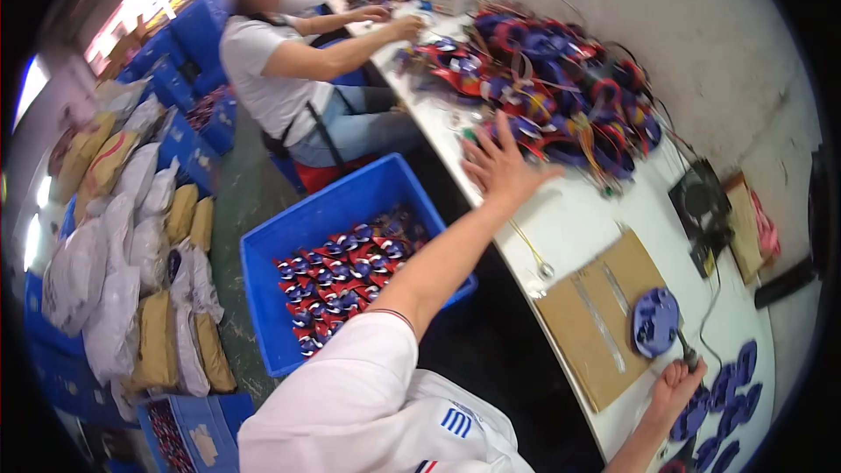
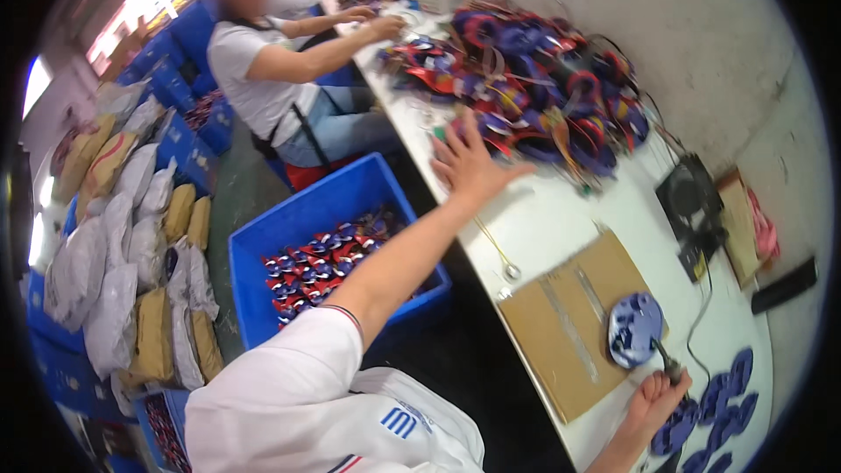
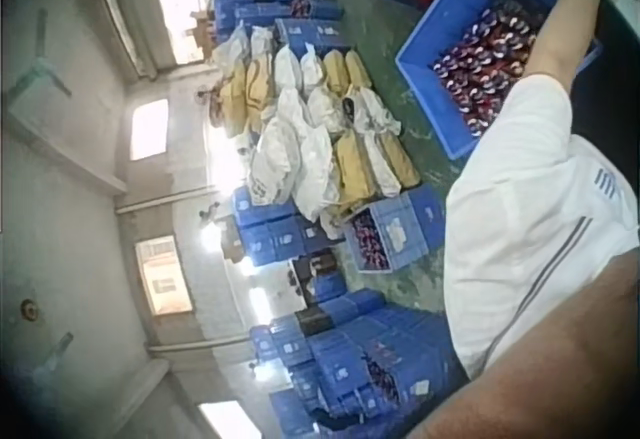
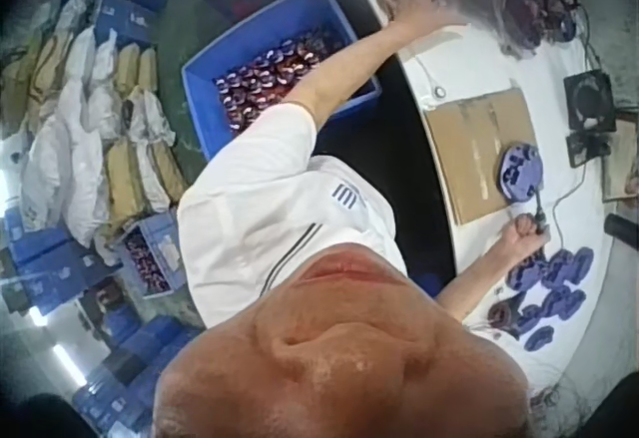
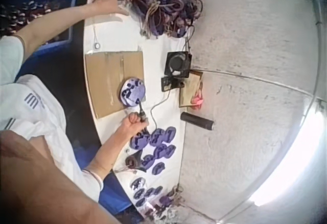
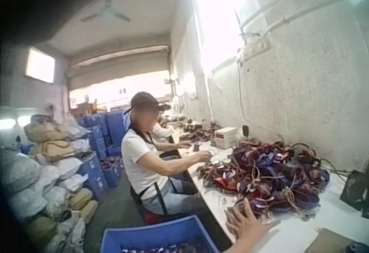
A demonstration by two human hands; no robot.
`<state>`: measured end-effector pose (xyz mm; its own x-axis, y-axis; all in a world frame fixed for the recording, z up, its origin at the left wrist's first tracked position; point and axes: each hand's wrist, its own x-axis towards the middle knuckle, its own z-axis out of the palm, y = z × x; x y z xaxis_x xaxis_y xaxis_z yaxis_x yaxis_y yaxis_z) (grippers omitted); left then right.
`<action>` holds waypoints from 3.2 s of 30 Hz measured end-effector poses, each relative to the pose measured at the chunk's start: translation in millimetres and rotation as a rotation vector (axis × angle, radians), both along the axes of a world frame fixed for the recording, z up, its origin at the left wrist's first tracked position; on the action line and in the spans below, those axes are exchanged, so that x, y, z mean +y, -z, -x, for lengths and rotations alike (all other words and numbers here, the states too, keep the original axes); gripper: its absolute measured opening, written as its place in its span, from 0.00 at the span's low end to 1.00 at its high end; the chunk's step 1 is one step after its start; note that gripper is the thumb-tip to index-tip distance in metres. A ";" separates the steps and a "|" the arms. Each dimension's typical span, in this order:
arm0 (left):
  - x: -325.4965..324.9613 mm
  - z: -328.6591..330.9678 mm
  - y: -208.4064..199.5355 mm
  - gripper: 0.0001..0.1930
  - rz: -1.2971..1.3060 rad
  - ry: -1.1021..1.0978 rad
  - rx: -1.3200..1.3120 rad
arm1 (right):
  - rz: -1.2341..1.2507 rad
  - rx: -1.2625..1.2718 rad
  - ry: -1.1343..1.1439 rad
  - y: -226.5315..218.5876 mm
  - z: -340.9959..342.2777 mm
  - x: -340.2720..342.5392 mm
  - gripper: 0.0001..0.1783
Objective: Soldering wires onto small circular electronic components at a production workbench.
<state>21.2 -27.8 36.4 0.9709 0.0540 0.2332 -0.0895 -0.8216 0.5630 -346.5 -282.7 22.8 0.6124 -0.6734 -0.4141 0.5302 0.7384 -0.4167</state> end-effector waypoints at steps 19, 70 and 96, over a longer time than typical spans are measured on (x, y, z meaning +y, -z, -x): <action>14.7 -62.4 11.2 0.69 0.092 -0.002 -0.223 | 0.007 0.033 0.050 12.4 -6.0 -1.4 0.12; -11.5 -103.5 1.9 0.65 0.056 -0.067 -0.101 | -0.058 0.030 -0.006 4.5 -7.6 5.8 0.17; 4.8 -98.1 25.6 0.70 -0.322 -0.050 0.116 | 0.208 -0.052 0.033 -12.4 -16.9 0.2 0.11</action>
<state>119.3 -23.0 10.7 0.9900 0.0442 0.1340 0.0052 -0.9605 0.2783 -329.5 -282.5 35.1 0.6052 -0.7615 -0.2320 0.5779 0.6207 -0.5299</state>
